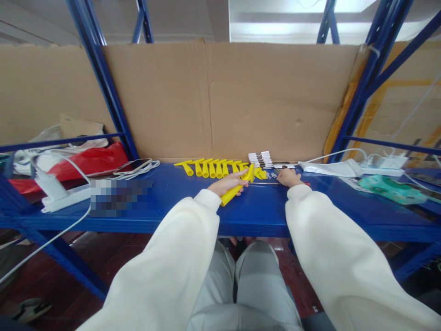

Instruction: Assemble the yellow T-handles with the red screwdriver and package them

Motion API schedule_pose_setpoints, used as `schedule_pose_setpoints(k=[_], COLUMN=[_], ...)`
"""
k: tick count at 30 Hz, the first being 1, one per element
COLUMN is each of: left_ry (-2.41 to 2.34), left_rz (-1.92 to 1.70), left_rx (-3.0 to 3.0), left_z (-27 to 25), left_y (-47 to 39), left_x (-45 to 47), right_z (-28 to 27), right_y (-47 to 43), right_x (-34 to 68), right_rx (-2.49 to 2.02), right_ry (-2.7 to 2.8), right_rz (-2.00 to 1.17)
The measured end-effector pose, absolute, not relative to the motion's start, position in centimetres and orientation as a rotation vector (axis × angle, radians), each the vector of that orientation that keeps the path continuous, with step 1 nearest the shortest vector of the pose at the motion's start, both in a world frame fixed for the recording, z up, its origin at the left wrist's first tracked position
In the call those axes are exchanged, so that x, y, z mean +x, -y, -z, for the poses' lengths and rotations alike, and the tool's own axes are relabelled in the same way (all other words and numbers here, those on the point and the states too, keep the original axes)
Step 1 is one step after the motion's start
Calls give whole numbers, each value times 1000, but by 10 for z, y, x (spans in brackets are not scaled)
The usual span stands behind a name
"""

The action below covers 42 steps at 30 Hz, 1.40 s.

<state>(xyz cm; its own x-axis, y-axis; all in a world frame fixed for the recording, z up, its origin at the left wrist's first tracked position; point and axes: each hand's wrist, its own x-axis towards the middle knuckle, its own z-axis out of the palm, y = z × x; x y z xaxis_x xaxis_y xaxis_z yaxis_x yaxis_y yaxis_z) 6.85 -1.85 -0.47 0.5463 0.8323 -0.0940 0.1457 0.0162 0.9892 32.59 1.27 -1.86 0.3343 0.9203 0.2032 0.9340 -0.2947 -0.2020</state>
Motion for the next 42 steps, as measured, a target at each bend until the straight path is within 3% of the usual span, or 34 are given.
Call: schedule_pose_setpoints(k=[42], left_ry=[-894], left_rz=[-660], left_rx=[1447], left_z=[-3], left_y=[31], left_x=[69], right_z=[8], right_y=[3], right_x=[324], right_rx=[-2275], right_ry=[1650], right_rz=[5])
